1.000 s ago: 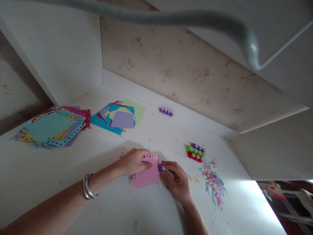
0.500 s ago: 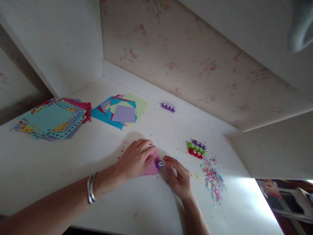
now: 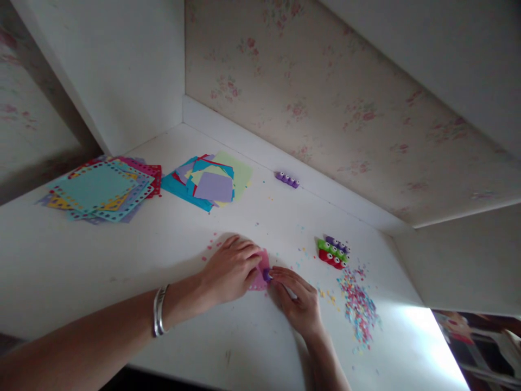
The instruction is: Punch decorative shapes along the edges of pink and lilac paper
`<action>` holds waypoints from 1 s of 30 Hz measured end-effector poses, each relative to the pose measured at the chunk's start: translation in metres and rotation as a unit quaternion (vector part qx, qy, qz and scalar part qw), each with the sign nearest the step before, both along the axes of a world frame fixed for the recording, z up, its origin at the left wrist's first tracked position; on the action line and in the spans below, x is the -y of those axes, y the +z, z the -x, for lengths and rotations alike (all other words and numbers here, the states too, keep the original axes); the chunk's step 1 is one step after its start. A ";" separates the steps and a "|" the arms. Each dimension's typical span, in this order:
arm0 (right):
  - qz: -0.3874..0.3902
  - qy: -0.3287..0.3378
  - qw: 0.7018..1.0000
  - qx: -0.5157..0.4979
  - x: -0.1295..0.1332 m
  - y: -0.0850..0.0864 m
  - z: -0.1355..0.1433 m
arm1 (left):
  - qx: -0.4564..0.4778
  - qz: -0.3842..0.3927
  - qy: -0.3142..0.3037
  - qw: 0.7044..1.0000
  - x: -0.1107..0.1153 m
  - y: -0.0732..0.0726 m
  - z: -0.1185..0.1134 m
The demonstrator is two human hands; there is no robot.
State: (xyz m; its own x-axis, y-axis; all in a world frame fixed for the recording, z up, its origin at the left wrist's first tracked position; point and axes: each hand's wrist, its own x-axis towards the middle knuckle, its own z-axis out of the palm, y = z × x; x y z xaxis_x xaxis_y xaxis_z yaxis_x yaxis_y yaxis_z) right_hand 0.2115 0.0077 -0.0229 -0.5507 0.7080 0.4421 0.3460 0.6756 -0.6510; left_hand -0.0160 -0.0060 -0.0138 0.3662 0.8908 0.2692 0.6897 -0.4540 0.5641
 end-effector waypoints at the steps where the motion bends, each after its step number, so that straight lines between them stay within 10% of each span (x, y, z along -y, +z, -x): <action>1: 0.000 0.003 1.000 -0.001 0.000 0.000 0.000 | 0.000 0.000 0.001 1.000 0.000 0.000 0.000; 30: -0.003 -0.005 1.000 0.009 0.000 -0.005 -0.007 | -0.016 -0.015 0.010 1.000 0.001 -0.002 0.000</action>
State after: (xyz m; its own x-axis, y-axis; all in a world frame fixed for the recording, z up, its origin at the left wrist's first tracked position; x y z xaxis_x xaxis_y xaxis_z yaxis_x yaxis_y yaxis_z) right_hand 0.2181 0.0080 -0.0279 -0.5514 0.7109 0.4365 0.3635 0.6757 -0.6414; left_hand -0.0156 -0.0068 -0.0161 0.3576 0.8892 0.2853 0.7156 -0.4572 0.5281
